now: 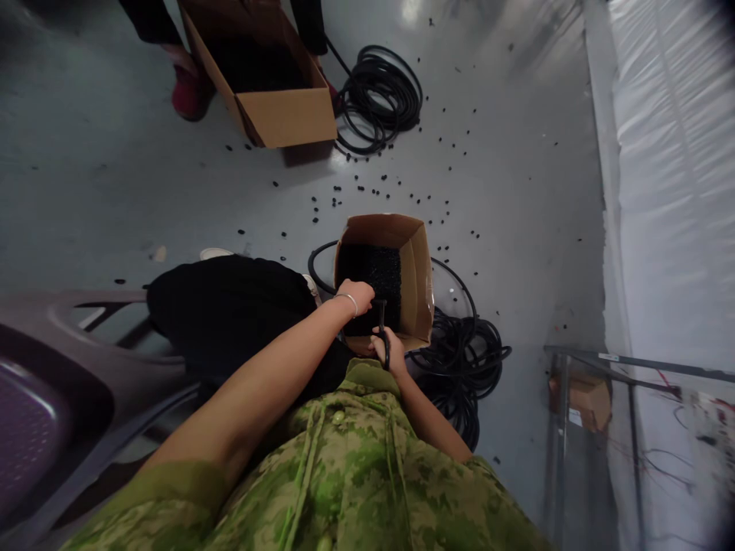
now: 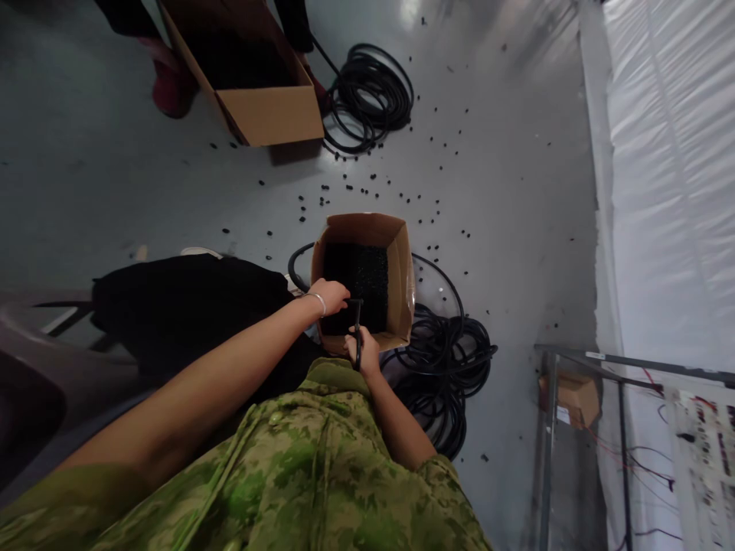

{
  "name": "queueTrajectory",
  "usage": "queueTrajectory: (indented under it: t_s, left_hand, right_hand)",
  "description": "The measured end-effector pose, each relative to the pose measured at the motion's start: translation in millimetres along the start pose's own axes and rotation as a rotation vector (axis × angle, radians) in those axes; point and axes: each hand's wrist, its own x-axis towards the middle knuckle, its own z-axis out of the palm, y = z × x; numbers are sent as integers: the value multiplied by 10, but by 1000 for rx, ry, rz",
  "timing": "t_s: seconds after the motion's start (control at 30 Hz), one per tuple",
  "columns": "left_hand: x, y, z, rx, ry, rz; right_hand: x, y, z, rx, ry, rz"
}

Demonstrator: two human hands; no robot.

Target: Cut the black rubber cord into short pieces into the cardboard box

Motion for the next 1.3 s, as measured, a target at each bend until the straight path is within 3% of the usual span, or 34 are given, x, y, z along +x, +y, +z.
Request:
queueTrajectory:
  t_s: [1.3]
  left_hand:
    - [25, -22, 24, 28, -2, 12]
  right_hand:
    - [-2, 21, -10, 23, 0, 44]
